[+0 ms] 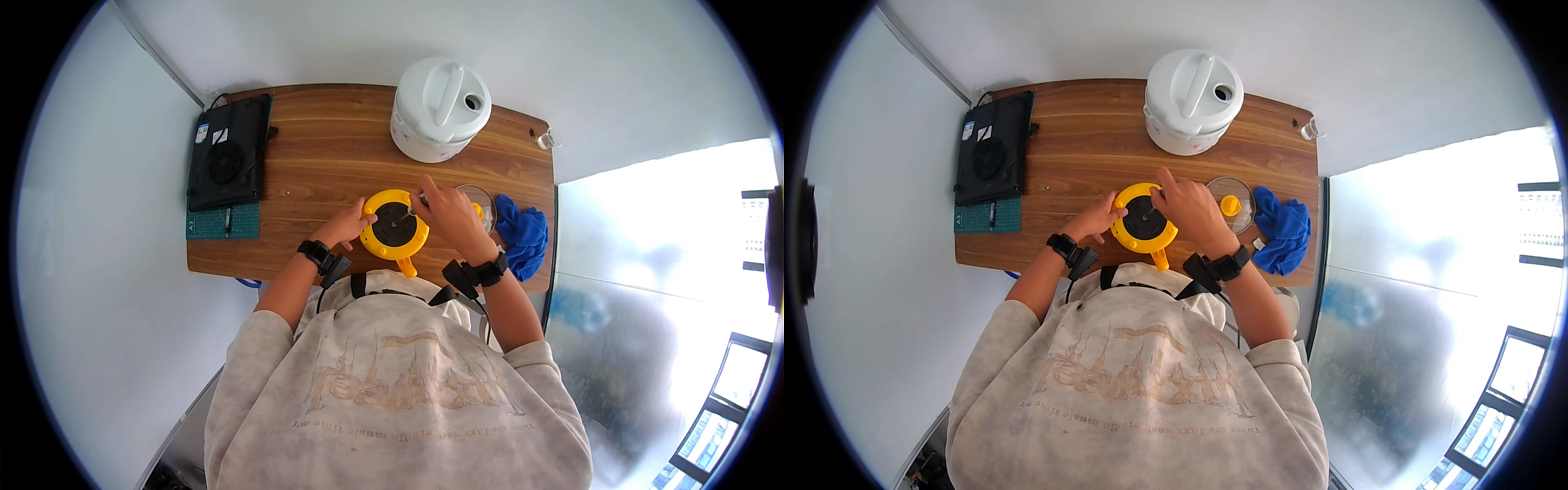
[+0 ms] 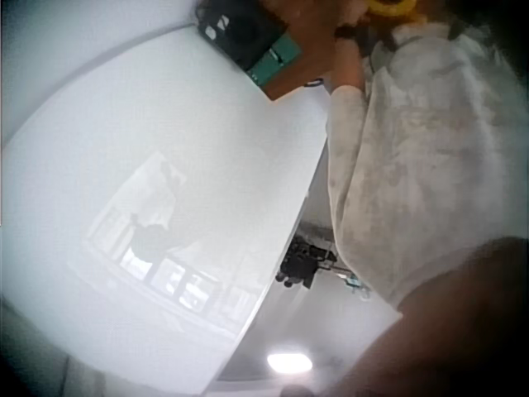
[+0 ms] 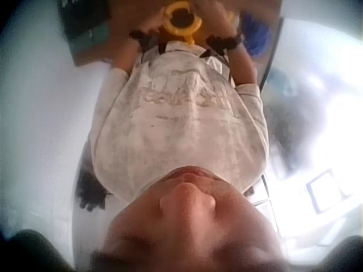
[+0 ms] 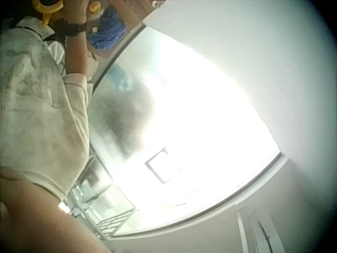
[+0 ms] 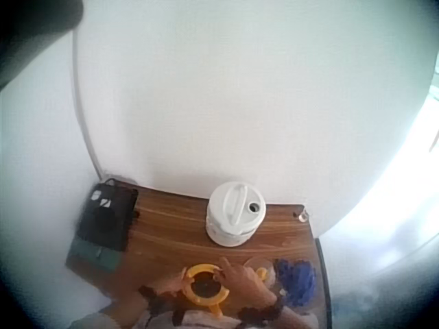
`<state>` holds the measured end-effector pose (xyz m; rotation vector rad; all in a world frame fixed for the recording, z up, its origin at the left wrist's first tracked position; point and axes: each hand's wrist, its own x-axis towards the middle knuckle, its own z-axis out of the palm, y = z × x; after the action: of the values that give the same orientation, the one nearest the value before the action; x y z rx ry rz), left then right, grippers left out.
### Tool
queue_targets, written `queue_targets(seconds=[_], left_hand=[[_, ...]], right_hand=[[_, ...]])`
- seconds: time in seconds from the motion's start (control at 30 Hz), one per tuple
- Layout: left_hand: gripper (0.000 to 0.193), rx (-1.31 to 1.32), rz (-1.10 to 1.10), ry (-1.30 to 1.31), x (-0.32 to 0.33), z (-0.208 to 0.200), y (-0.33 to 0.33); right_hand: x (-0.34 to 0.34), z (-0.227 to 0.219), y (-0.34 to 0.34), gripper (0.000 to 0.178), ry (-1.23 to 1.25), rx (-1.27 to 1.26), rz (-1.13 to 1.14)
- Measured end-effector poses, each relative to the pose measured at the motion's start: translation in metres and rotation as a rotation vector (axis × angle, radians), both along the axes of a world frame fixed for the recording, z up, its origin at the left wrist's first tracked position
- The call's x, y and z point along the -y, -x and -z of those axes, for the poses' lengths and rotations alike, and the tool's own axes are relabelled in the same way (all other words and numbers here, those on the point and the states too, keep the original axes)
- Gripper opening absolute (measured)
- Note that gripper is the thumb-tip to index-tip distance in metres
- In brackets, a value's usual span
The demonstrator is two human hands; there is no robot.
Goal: The person disassembles a white rice cooker and a yellow pot. They remove the rice cooker lid, wipe the table with a blue cloth, then use a screwdriver to remove the knob from the pot lid and unscrew the bottom plate of the pot.
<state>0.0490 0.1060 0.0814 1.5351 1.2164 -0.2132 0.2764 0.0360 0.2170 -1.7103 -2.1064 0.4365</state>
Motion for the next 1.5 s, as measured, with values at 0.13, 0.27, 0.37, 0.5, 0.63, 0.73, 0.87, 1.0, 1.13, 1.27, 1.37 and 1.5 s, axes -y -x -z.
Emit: queue_targets(seconds=[0.13, 0.27, 0.37, 0.5, 0.63, 0.73, 0.87, 1.0, 1.13, 1.27, 1.37, 1.5], left_hand=[[0.075, -0.013, 0.003, -0.003, 0.001, -0.004, -0.001], [0.076, -0.01, 0.009, 0.001, 0.0, -0.003, -0.001], [0.076, 0.003, -0.001, -0.008, 0.0, 0.001, 0.001], [0.076, 0.0, -0.001, -0.006, 0.0, 0.002, 0.0], [0.075, 0.012, -0.009, -0.005, 0.0, 0.002, 0.001], [0.074, 0.013, -0.006, 0.001, 0.0, -0.003, 0.0], [0.073, 0.004, -0.015, -0.011, 0.001, 0.0, 0.0], [0.072, 0.006, -0.013, -0.001, 0.001, -0.005, -0.001], [0.071, 0.009, -0.021, 0.004, 0.002, -0.007, 0.0], [0.072, 0.025, -0.018, 0.017, 0.001, -0.005, -0.001], [0.072, 0.012, -0.036, 0.012, 0.002, 0.001, 0.0], [0.073, 0.013, -0.018, 0.022, 0.0, -0.01, -0.001]], right_hand=[[0.0, 0.004, -0.001, 0.024, -0.003, -0.021, -0.013], [-0.001, 0.004, 0.002, 0.028, -0.06, -0.063, -0.06], [0.001, 0.003, 0.006, 0.031, -0.058, -0.074, -0.086], [-0.001, 0.005, 0.005, 0.033, -0.065, -0.06, -0.088], [-0.002, 0.006, 0.008, 0.034, -0.068, -0.051, -0.06], [0.001, 0.002, 0.013, 0.036, -0.04, -0.052, -0.029], [0.006, -0.003, 0.014, 0.038, -0.017, -0.036, -0.03], [0.011, -0.01, 0.013, 0.034, 0.032, 0.115, -0.047], [0.017, -0.018, 0.017, 0.031, 0.137, 0.186, -0.003], [0.022, -0.009, 0.009, 0.031, 0.024, -0.073, -0.08], [0.022, -0.002, 0.005, 0.035, -0.008, -0.178, -0.165], [0.024, -0.023, 0.018, 0.037, 0.136, -0.044, -0.053]])
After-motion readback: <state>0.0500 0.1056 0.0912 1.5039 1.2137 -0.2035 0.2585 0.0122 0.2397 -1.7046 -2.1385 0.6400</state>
